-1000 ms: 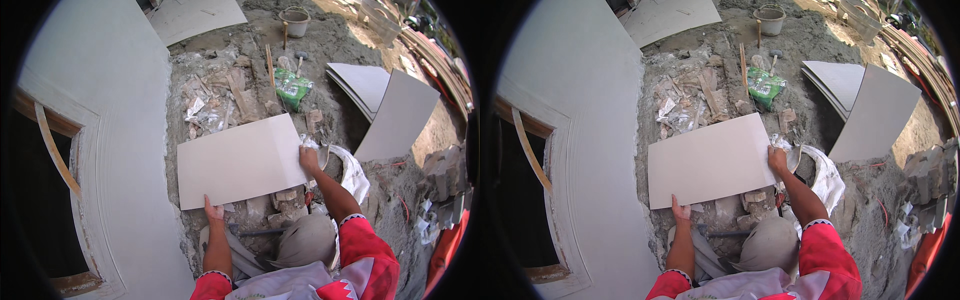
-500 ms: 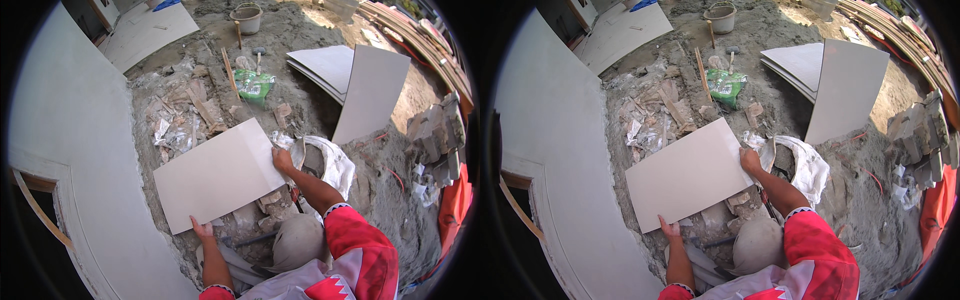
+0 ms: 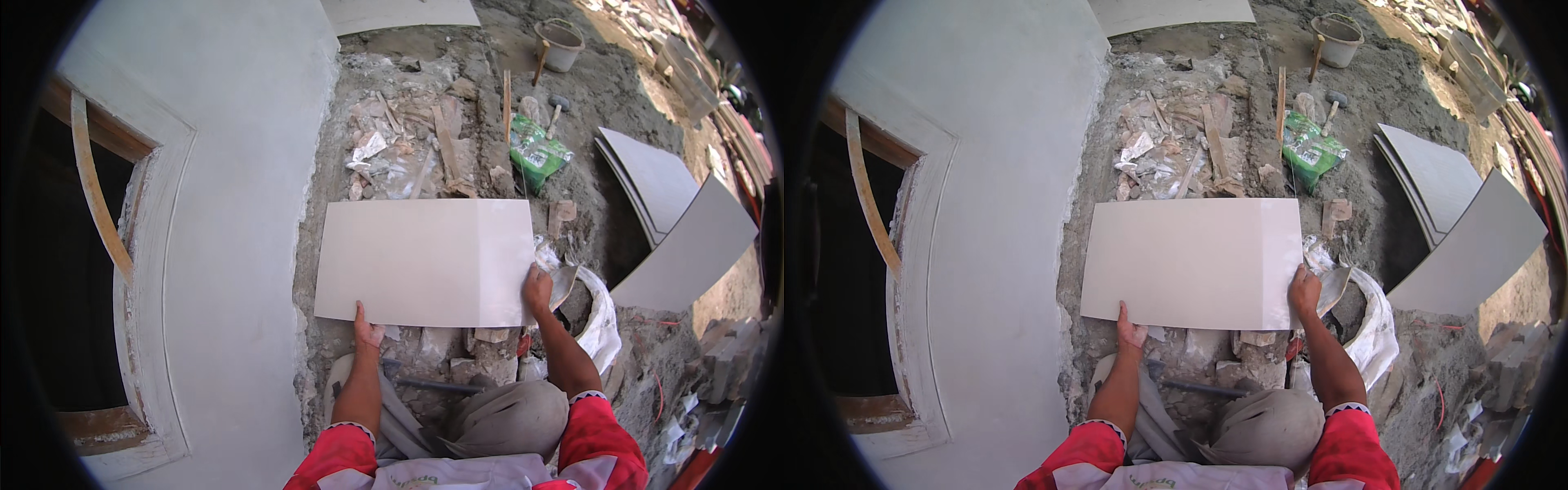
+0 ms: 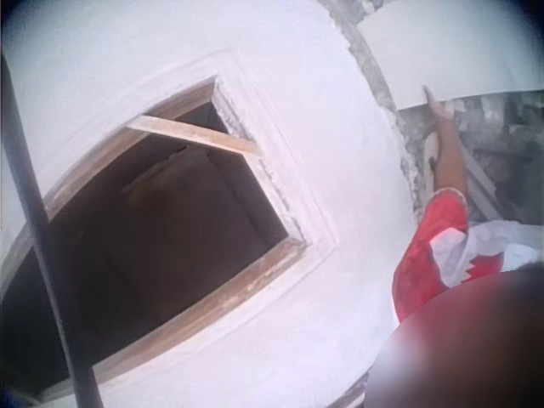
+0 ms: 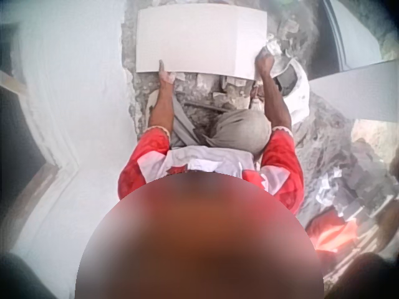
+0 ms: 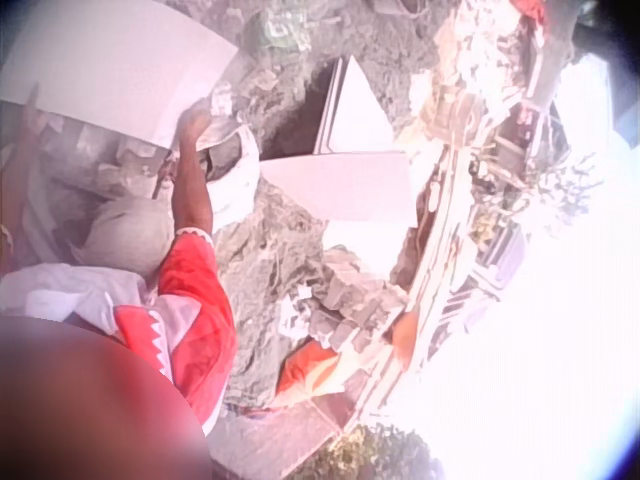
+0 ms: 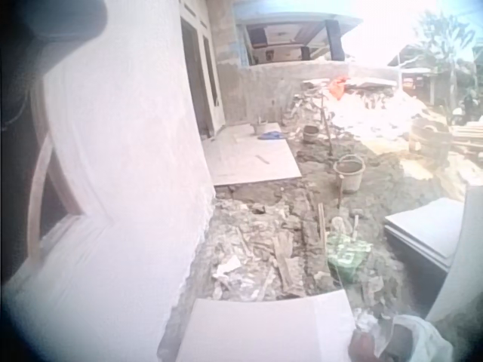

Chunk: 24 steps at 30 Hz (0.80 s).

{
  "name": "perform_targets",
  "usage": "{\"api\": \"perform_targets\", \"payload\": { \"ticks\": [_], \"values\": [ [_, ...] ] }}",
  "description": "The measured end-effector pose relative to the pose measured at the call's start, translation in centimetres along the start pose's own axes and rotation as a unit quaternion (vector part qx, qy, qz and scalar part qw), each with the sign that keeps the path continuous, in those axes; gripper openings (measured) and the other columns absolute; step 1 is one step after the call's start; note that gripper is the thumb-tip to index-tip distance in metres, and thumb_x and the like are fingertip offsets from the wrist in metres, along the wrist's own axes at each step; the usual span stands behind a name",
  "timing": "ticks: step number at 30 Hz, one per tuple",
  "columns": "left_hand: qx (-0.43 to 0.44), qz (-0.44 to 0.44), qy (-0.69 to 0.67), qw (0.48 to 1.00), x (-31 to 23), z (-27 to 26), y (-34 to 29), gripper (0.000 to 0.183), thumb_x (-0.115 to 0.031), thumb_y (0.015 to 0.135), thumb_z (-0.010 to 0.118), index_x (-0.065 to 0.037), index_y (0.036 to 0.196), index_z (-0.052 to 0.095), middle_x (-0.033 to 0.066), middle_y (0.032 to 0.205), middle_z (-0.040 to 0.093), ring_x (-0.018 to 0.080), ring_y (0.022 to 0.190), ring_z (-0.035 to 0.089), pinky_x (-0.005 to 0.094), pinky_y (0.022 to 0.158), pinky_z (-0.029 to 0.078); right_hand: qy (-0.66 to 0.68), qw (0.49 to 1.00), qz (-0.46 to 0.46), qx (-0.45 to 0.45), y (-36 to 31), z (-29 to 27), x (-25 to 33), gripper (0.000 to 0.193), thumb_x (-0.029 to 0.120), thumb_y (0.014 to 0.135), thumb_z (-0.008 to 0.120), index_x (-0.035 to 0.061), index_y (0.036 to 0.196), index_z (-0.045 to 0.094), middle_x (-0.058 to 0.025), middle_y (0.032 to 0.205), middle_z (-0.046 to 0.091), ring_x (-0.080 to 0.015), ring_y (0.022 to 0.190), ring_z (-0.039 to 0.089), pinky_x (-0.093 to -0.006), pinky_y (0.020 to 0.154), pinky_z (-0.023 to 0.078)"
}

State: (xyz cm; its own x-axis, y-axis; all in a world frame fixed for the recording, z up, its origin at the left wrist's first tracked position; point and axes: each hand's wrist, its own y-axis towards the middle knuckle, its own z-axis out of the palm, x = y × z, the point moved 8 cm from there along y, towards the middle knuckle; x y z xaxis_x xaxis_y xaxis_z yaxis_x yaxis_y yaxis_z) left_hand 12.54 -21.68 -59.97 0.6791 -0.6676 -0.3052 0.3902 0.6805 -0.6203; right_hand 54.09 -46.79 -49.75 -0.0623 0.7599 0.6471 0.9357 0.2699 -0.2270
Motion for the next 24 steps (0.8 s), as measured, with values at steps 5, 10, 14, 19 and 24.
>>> {"api": "perform_targets", "payload": {
  "ticks": [5, 10, 14, 19, 24],
  "values": [
    [-0.012, -0.004, -0.006, 1.000, -0.2, -0.6, 0.1, 0.044, -0.034, 0.095, 0.065, -0.006, 0.127, 0.057, 0.0054, 0.124, 0.064, 0.0213, 0.114, 0.060, 0.0366, 0.099, 0.050, 0.003, 0.999, -0.031, -0.024, 0.1, -0.1, 0.3, 0.055, 0.036, 0.100, 0.039, -0.0093, 0.083, 0.066, -0.0328, 0.078, 0.063, -0.0507, 0.079, 0.062, -0.0533, 0.075, 0.046],
    [0.024, 0.005, 0.027, 0.999, -0.7, -0.1, 0.4, 0.047, -0.037, 0.096, 0.063, -0.007, 0.131, 0.054, 0.0049, 0.128, 0.061, 0.0213, 0.116, 0.058, 0.0377, 0.098, 0.050, -0.010, 1.000, -0.013, -0.017, 0.9, 0.4, 0.1, 0.054, 0.036, 0.101, 0.040, -0.0088, 0.087, 0.066, -0.0354, 0.085, 0.063, -0.0518, 0.087, 0.062, -0.0548, 0.081, 0.047],
    [-0.032, 0.041, 0.052, 0.997, -1.2, -1.0, 0.5, 0.049, -0.039, 0.096, 0.062, -0.008, 0.133, 0.053, 0.0042, 0.130, 0.060, 0.0217, 0.117, 0.057, 0.0390, 0.099, 0.049, 0.010, 1.000, -0.009, -0.007, 0.6, 0.4, 0.4, 0.049, 0.033, 0.100, 0.041, -0.0066, 0.086, 0.066, -0.0352, 0.085, 0.063, -0.0528, 0.086, 0.061, -0.0554, 0.082, 0.047],
    [0.046, 0.034, 0.059, 0.997, -1.2, -0.3, 0.6, 0.052, -0.038, 0.096, 0.062, -0.009, 0.137, 0.050, 0.0042, 0.133, 0.058, 0.0221, 0.120, 0.054, 0.0416, 0.102, 0.046, -0.005, 1.000, -0.002, -0.016, 0.2, 0.2, 0.5, 0.049, 0.035, 0.101, 0.040, -0.0037, 0.088, 0.067, -0.0329, 0.087, 0.064, -0.0519, 0.088, 0.061, -0.0550, 0.084, 0.047],
    [0.063, 0.024, 0.042, 0.997, -1.2, -0.6, 1.0, 0.054, -0.039, 0.096, 0.062, -0.009, 0.139, 0.048, 0.0045, 0.135, 0.056, 0.0224, 0.122, 0.053, 0.0421, 0.104, 0.044, -0.031, 0.999, 0.004, -0.021, 0.1, 0.2, 0.4, 0.050, 0.038, 0.101, 0.041, -0.0027, 0.089, 0.066, -0.0295, 0.090, 0.066, -0.0489, 0.089, 0.062, -0.0545, 0.084, 0.047]
  ]
}}
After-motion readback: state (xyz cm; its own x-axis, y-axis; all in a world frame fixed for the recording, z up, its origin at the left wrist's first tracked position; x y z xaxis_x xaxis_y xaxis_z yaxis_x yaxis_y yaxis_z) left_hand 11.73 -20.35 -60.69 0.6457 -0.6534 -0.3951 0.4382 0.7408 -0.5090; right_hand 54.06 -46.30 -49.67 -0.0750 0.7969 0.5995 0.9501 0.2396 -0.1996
